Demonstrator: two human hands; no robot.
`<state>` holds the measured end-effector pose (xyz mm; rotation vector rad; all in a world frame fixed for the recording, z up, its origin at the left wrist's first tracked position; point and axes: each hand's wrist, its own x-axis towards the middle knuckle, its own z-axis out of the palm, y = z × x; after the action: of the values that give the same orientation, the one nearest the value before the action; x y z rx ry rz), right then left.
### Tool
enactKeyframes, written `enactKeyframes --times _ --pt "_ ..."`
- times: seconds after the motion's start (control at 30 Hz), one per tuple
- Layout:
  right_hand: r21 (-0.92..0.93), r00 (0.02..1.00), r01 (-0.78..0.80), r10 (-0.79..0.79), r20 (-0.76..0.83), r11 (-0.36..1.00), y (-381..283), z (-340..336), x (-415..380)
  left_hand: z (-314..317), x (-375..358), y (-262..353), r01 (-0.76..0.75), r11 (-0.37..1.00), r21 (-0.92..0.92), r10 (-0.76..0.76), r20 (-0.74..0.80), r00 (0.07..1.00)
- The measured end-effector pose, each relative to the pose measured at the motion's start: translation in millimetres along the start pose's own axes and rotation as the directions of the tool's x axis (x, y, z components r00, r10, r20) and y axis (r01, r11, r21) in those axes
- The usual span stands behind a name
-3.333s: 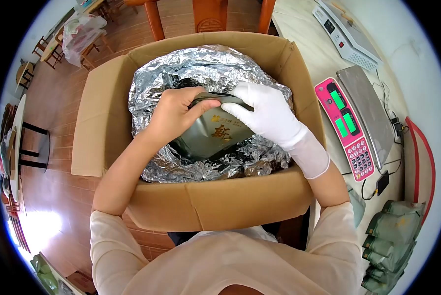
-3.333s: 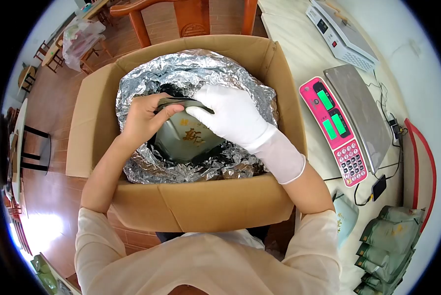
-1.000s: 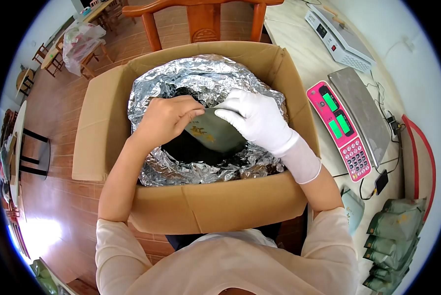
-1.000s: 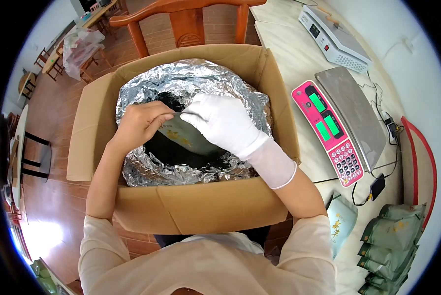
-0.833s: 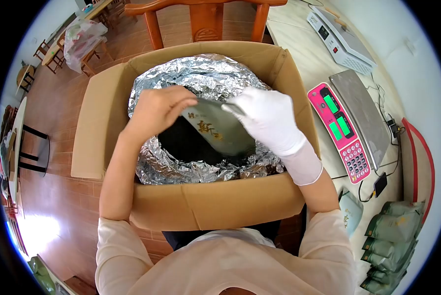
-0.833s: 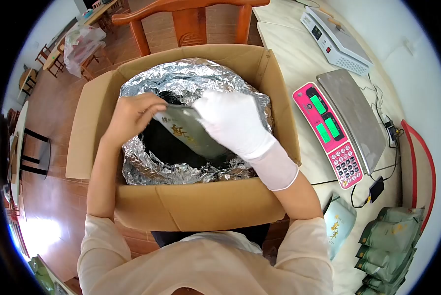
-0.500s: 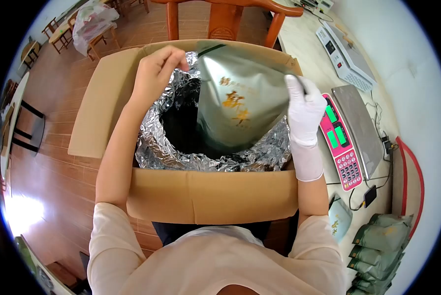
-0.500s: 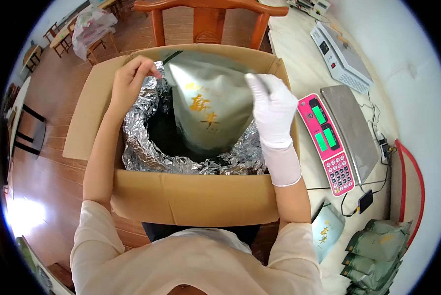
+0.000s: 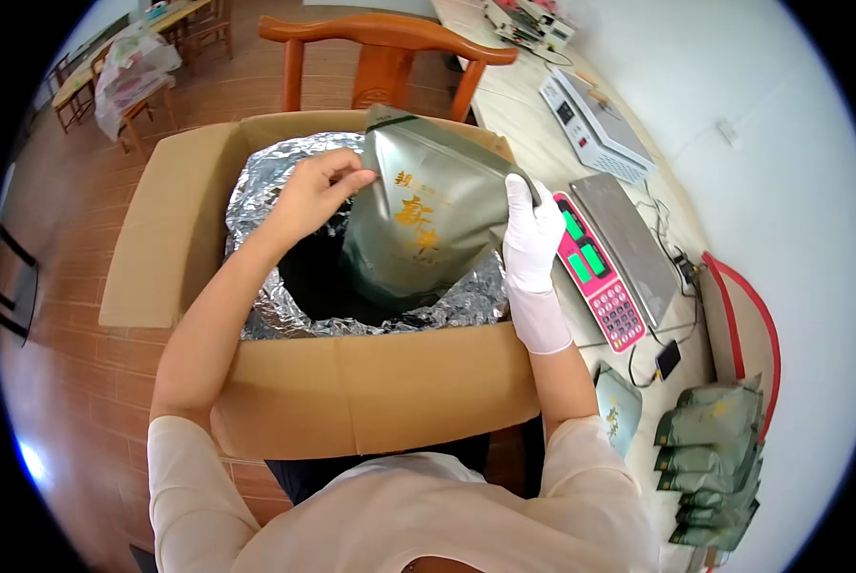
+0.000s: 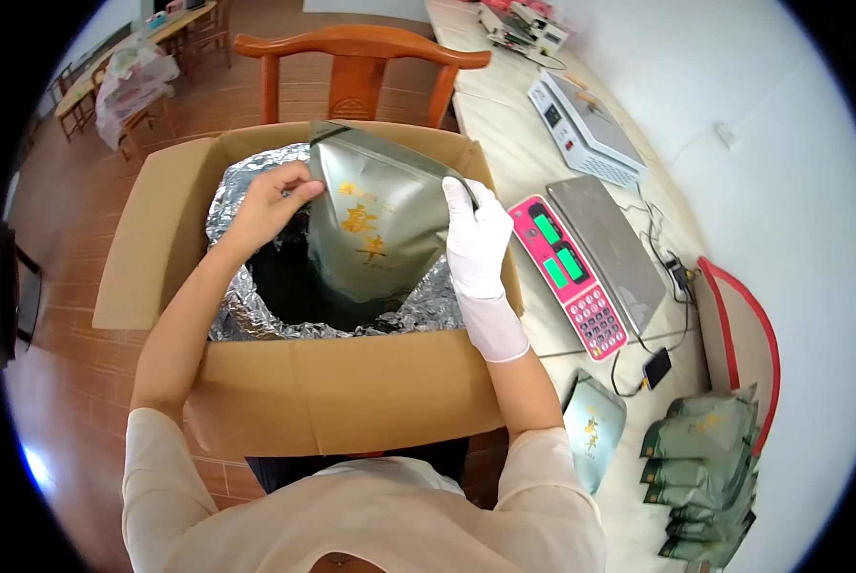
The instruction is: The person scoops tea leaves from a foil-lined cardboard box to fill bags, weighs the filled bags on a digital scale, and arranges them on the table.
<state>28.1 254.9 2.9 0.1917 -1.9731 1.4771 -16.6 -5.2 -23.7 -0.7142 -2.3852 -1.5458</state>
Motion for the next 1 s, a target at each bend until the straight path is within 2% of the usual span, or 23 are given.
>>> enactKeyframes --times 0.03,0.07,0.1,0.13,0.2,0.27,0.3,0.37,0.4,0.5,0.57,0.6,0.67,0.73,0.77,0.83,0.87,0.93,0.97,1.0 --pt "-0.003 1.000 0.025 -0.025 0.016 1.000 -3.4 -3.6 0.7 2.8 -1.1 1.0 -0.126 0.991 -0.042 0.122 -0.077 0.989" --pt "-0.005 0.999 0.048 -0.047 0.024 0.999 -8.5 -8.5 -1.1 -0.3 0.1 -0.8 -0.051 0.997 -0.051 0.046 -0.079 0.996" --pt "-0.057 0.996 0.075 -0.071 0.058 0.996 -26.4 -14.5 -3.4 -3.4 2.1 0.0 -0.105 0.993 -0.056 0.098 -0.107 0.989" --pt "-0.188 0.986 0.160 -0.149 0.072 0.969 -38.9 -18.4 -5.3 -5.9 3.5 2.2 -0.162 0.985 -0.064 0.153 -0.131 0.980" --pt "-0.267 0.949 0.316 -0.298 0.107 0.910 -57.6 -26.1 -6.0 -10.3 -3.0 20.0 -0.187 0.981 0.057 0.193 -0.148 0.970" --pt "-0.219 0.996 0.084 -0.082 0.020 0.972 -82.3 -46.3 0.5 -15.6 -4.9 4.8 -0.075 0.997 -0.026 0.069 -0.160 0.985" --pt "-0.295 0.968 0.211 -0.241 -0.070 0.932 -83.7 -63.0 12.0 -21.1 -1.3 -11.9 -0.075 0.995 -0.064 0.062 -0.184 0.981" --pt "-0.329 0.948 0.170 -0.246 -0.203 0.929 -103.5 -115.9 18.4 -23.1 8.4 -39.3 -0.080 0.996 0.033 0.085 -0.214 0.973" --pt "-0.239 0.958 0.020 -0.087 -0.274 0.971 -122.3 -140.1 15.0 -19.8 13.2 -58.7 -0.034 0.999 0.000 0.033 -0.137 0.990" --pt "-0.434 0.857 0.021 -0.240 -0.456 0.901 -162.4 -210.1 -6.5 13.2 1.5 -51.2 -0.015 0.999 0.036 0.013 0.056 0.998" --pt "-0.605 0.748 -0.023 -0.387 -0.539 0.796 -181.1 -265.7 -32.9 29.0 -10.6 -44.4 -0.002 0.999 0.050 -0.006 0.172 0.985" --pt "-0.741 0.679 -0.077 -0.509 -0.529 0.667 -187.3 -301.5 -51.2 33.6 -13.9 -42.6 -0.010 0.999 0.042 0.002 0.191 0.982" --pt "-0.781 0.655 -0.027 -0.579 -0.486 0.624 -213.7 -342.4 -83.4 39.6 -17.3 -45.1 0.030 0.997 0.072 -0.049 0.279 0.959" --pt "-0.821 0.622 -0.268 -0.560 -0.547 0.504 -246.3 -375.0 -121.8 44.5 -20.0 -54.5 0.044 0.999 0.028 -0.051 0.297 0.953" --pt "-0.820 0.616 -0.289 -0.559 -0.554 0.494 -261.1 -388.5 -139.5 44.2 -19.7 -57.3 0.060 0.998 0.030 -0.067 0.319 0.945" --pt "-0.739 0.530 -0.578 -0.529 -0.662 0.346 -287.8 -412.7 -170.8 43.1 -17.8 -73.1 0.079 0.997 0.026 -0.083 0.351 0.933" --pt "-0.731 0.519 -0.593 -0.534 -0.667 0.338 -297.9 -423.1 -183.6 43.0 -17.8 -80.5 0.068 0.997 0.022 -0.071 0.368 0.927" --pt "-0.591 0.509 -0.805 -0.465 -0.725 0.041 -313.2 -442.9 -211.8 40.8 -17.2 -91.3 0.129 0.991 0.017 -0.127 0.350 0.928" --pt "-0.579 0.495 -0.814 -0.469 -0.731 0.043 -313.9 -461.4 -226.8 40.5 -16.4 -97.1 0.116 0.993 0.037 -0.122 0.336 0.934" --pt "-0.532 0.528 -0.837 -0.442 -0.726 -0.127 -306.0 -489.0 -241.0 41.2 -16.8 -95.8 0.104 0.994 0.039 -0.111 0.340 0.934"
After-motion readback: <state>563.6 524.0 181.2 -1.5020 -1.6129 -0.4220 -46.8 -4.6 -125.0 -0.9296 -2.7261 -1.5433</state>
